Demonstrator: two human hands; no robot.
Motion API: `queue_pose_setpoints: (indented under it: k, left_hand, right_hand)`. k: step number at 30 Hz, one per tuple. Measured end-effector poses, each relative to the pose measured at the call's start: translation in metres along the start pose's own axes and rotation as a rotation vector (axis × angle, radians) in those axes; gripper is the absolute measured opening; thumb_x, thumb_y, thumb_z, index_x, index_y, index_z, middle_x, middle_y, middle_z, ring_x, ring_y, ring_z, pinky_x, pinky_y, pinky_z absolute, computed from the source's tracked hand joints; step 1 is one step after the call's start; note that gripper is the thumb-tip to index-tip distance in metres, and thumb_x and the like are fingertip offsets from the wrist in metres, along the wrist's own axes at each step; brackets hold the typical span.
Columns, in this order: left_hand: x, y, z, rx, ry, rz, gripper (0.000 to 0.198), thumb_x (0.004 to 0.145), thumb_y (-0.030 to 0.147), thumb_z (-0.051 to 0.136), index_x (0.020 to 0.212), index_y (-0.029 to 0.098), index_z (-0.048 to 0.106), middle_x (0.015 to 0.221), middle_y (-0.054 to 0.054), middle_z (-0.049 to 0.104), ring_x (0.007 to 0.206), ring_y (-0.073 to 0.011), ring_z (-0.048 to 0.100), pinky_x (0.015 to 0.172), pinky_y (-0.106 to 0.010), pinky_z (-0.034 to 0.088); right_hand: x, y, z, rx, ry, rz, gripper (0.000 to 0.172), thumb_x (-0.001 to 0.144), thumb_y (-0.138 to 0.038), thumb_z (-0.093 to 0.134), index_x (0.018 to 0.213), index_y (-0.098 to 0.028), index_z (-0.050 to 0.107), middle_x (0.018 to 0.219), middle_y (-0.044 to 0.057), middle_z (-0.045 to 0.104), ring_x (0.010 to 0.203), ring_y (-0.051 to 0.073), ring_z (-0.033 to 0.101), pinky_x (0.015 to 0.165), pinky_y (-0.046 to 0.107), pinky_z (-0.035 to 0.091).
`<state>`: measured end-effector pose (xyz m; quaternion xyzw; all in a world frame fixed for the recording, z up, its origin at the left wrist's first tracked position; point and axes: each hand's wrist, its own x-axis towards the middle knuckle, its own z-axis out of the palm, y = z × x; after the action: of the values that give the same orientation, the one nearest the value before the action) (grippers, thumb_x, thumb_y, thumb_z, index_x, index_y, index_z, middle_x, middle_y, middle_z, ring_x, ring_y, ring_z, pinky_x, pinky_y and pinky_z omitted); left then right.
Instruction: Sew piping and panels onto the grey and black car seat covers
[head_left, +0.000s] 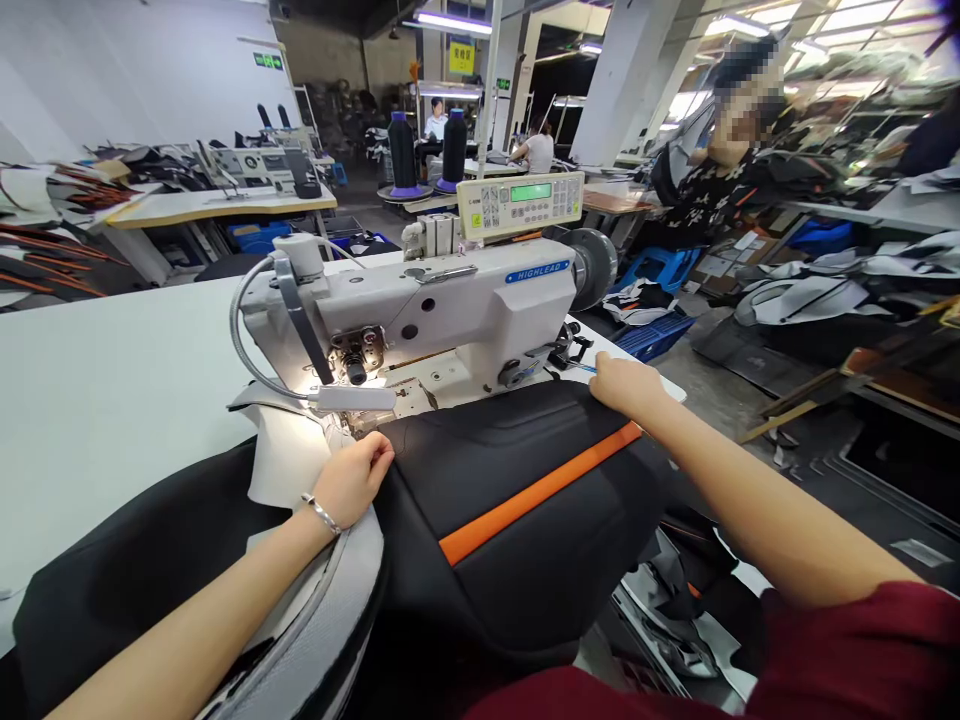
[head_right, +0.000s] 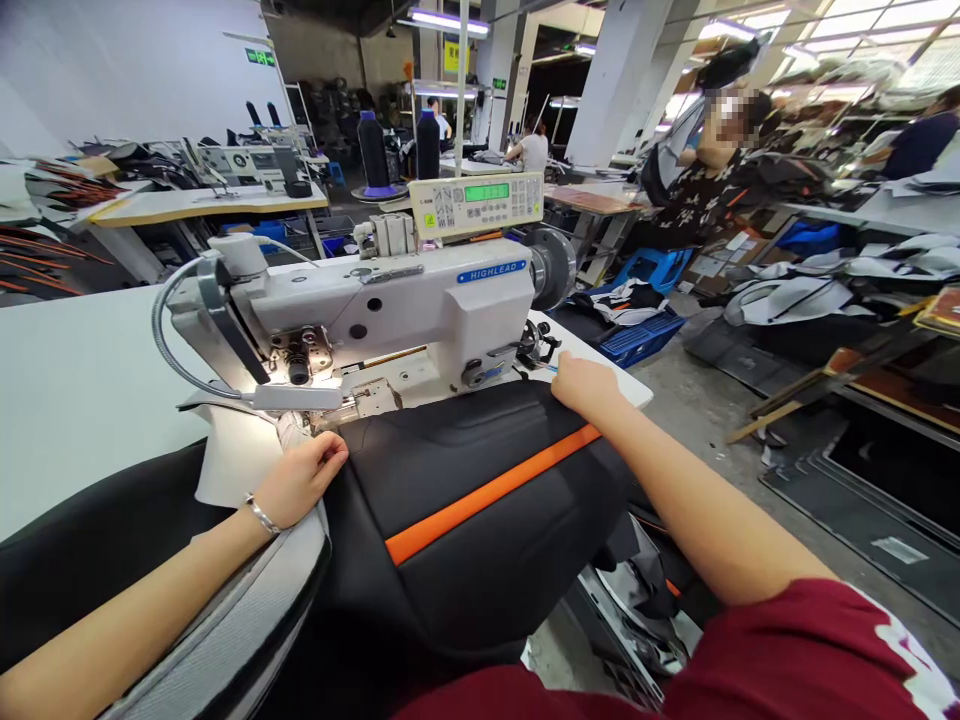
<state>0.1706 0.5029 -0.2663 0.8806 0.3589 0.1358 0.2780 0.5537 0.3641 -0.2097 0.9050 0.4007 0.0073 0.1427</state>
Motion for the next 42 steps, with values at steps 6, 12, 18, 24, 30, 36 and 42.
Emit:
queue_pose_setpoints:
  k: [6,12,18,24,30,36,42]
  left_hand:
    - [0.000,0.002,0.001,0.001,0.022,-0.030,0.021,0.090,0.040,0.032,0.081,0.025,0.042,0.065,0.002,0.055,0.060,-0.0176,0.055,0.060,-0.029,0.038]
    - [-0.002,0.001,0.001,-0.023,0.017,-0.038,0.021,0.091,0.041,0.031,0.083,0.025,0.041,0.063,0.002,0.055,0.059,-0.0175,0.054,0.059,-0.029,0.038]
    - [-0.002,-0.002,0.004,-0.032,0.036,-0.029,0.022,0.092,0.042,0.032,0.083,0.025,0.042,0.061,0.003,0.053,0.057,-0.0171,0.053,0.059,-0.029,0.039]
    - [-0.006,-0.002,-0.003,0.283,0.233,0.128,0.025,0.095,0.034,0.034,0.084,0.022,0.052,0.074,-0.003,0.063,0.069,-0.0184,0.060,0.062,-0.029,0.041]
    - [0.000,-0.032,-0.034,0.751,0.267,0.184,0.024,0.085,0.017,0.040,0.067,0.021,0.057,0.067,-0.008,0.060,0.071,-0.0261,0.058,0.063,-0.034,0.037]
    - [0.017,-0.040,-0.061,0.486,0.029,-0.359,0.026,0.085,0.030,0.045,0.067,0.022,0.062,0.074,-0.006,0.069,0.071,-0.0242,0.060,0.063,-0.031,0.038]
    - [0.020,-0.038,-0.050,0.582,0.061,-0.340,0.038,0.093,0.035,0.033,0.078,0.018,0.064,0.094,-0.012,0.070,0.085,-0.0268,0.063,0.066,-0.033,0.037]
  right_hand:
    - [-0.074,-0.070,-0.002,0.312,0.074,-0.525,0.032,0.099,-0.023,0.034,0.120,-0.017,0.058,0.115,0.012,0.067,0.103,0.020,0.064,0.088,0.029,0.046]
    - [-0.109,-0.158,-0.005,0.360,0.173,-0.759,0.038,0.101,-0.046,0.037,0.118,-0.021,0.060,0.105,0.008,0.068,0.093,0.022,0.065,0.076,0.030,0.047]
    - [-0.098,-0.190,-0.002,0.326,0.277,-0.819,0.038,0.100,-0.045,0.041,0.107,-0.016,0.065,0.099,0.010,0.067,0.093,0.023,0.064,0.072,0.028,0.045]
    - [-0.089,-0.186,0.002,0.337,0.257,-0.759,0.037,0.101,-0.041,0.038,0.101,-0.020,0.067,0.099,0.007,0.070,0.093,0.022,0.065,0.073,0.028,0.045]
    - [-0.044,-0.096,-0.001,0.316,0.290,-0.237,0.040,0.099,-0.047,0.040,0.114,-0.018,0.064,0.114,0.011,0.067,0.103,0.024,0.064,0.078,0.029,0.047]
    - [-0.013,-0.029,0.013,0.280,0.200,0.008,0.046,0.096,-0.053,0.042,0.112,-0.016,0.063,0.111,0.015,0.068,0.102,0.028,0.064,0.080,0.033,0.047]
    - [0.021,-0.022,0.035,0.323,0.175,0.076,0.043,0.094,-0.045,0.046,0.120,-0.012,0.058,0.113,0.020,0.066,0.103,0.030,0.064,0.081,0.037,0.047]
